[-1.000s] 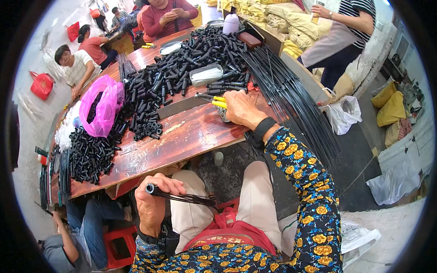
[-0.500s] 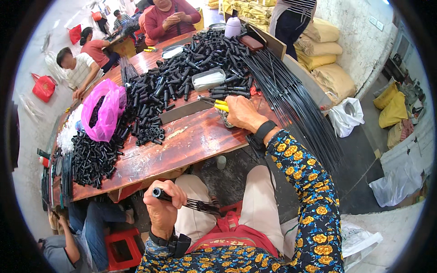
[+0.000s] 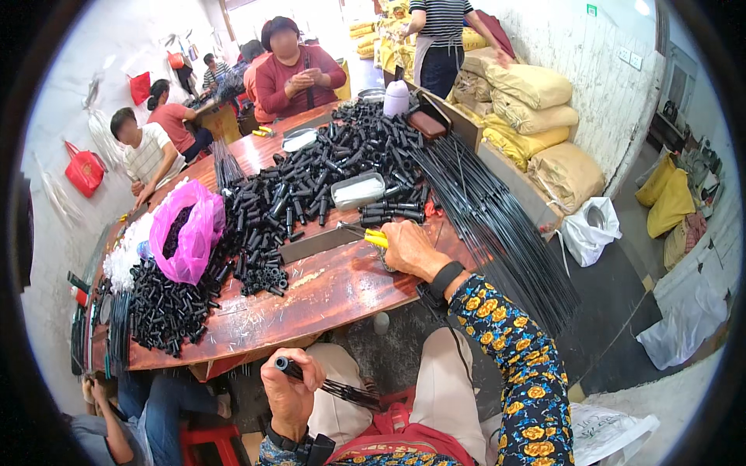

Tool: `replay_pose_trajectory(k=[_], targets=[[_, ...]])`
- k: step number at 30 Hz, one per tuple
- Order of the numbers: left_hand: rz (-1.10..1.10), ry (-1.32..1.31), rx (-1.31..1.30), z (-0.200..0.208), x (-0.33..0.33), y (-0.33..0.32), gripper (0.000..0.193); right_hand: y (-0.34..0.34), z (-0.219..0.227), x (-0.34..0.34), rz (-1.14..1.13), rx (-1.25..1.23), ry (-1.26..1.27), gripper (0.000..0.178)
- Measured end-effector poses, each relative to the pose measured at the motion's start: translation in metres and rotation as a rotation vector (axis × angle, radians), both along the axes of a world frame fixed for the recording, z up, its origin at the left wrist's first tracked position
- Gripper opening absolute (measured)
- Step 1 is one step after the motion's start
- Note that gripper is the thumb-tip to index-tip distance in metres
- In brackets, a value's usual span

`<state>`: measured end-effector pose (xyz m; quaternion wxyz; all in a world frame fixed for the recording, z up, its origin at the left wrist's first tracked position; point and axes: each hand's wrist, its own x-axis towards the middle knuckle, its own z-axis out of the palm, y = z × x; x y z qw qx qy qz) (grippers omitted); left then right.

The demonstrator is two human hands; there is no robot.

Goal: Assembling black umbrella ribs and plastic components at a factory workbench.

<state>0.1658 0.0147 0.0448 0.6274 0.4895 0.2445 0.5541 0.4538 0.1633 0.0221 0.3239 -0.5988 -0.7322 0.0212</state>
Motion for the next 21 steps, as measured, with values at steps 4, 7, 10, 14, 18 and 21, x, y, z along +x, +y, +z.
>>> replay_pose_trajectory(k=[4, 7, 10, 14, 18, 21], targets=[[0.003, 0.010, -0.018, 0.001, 0.001, -0.002, 0.063, 0.001, 0.003, -0.001, -0.030, -0.008, 0.063, 0.014], [0.003, 0.003, -0.027, 0.002, 0.004, -0.001, 0.065, 0.006, 0.008, 0.005, -0.096, 0.000, 0.067, 0.016], [-0.033, 0.007, 0.002, 0.002, 0.008, 0.002, 0.070, -0.001, 0.018, 0.017, -0.103, -0.084, 0.441, 0.016], [-0.028, -0.008, 0.012, 0.005, 0.011, -0.001, 0.073, -0.053, 0.064, -0.007, 0.135, -0.396, 1.293, 0.020], [-0.006, -0.009, 0.008, 0.005, 0.010, -0.010, 0.072, -0.100, 0.076, -0.042, 0.250, -0.423, 1.462, 0.025], [-0.023, -0.016, 0.019, 0.010, 0.014, -0.018, 0.071, -0.131, 0.074, -0.061, 0.376, -0.357, 1.589, 0.025]])
